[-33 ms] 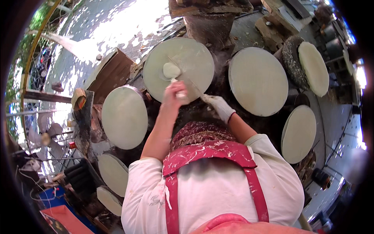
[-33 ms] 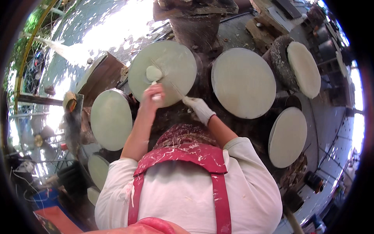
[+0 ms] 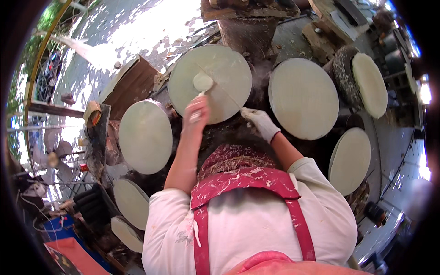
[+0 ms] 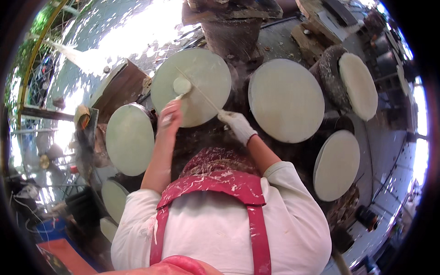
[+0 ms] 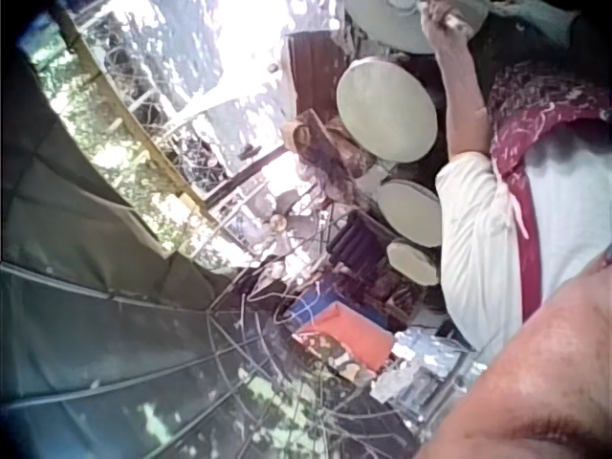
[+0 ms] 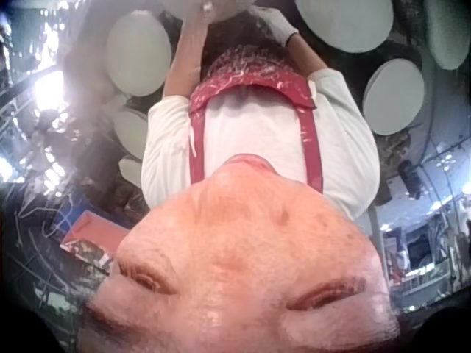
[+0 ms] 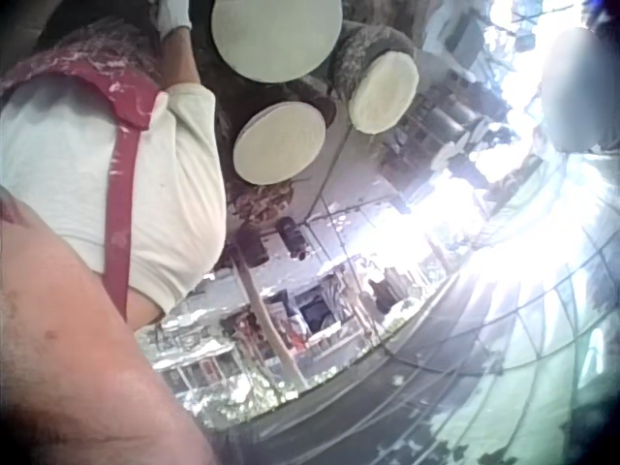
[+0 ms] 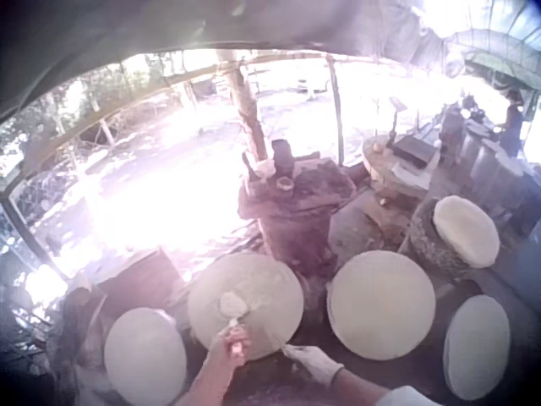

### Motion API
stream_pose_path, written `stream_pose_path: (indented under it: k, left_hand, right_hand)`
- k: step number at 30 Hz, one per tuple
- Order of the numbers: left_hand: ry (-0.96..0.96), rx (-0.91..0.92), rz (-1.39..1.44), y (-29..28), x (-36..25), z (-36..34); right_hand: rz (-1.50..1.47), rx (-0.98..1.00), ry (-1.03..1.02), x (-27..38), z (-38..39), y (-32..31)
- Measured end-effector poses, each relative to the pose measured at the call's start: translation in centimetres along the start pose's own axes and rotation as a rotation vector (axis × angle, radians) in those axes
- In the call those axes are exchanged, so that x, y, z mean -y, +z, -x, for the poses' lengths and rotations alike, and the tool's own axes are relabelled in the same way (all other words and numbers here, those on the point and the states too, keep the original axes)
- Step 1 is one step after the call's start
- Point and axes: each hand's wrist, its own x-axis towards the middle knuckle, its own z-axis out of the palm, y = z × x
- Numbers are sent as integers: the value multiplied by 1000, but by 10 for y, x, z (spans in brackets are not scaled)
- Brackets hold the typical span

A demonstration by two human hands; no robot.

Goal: The person pours batter onto multiple hot griddles, spreads it into thin circles, and flips the crepes as they cook. They continuously cycle through scooping batter, spreading, and flipping across several cooking surfaces.

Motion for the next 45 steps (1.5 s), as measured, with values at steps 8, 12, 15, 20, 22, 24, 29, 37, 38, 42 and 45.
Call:
stream_pose_path:
  k: [8,12,15,20,22,24,29,37,38,42,45]
  left_hand:
    - [144,125,-222,26,65,114]
    - [156,232,0,24,54,191]
    - [308,245,-24,-8,60,264]
    - [715,1,-380,-65,94,445]
    - [946,-255,-595,-67,121,511]
    - [1119,-401,-635,-86,147,557]
    - [1461,-596,-510,-145,212,632]
    - [1908,-809,-82,-198,313,697]
    - [1953,-796,19,-201,322,704]
    - [2137,-570,354,-217,360,683]
    - [2235,-425,530,-218,370,687]
  right_hand:
    - [635,16,-180,11,-18,-38]
    - [634,-36,-348,4,0,-27]
    - [564,-71,-244,-30,12,-3]
    - [599,345,-180,-150,49,85]
    - [407,407,-173,-173,55,157]
    - [612,509,-95,-172,74,233]
    - [1254,992,-434,-230,105,388]
    - [1601,1110,-997,-367,200,615]
    - [1598,1099,-1045,-383,206,633]
    - [1641,1119,-1239,-415,176,660]
    - [1697,1186,-1231,-414,173,688]
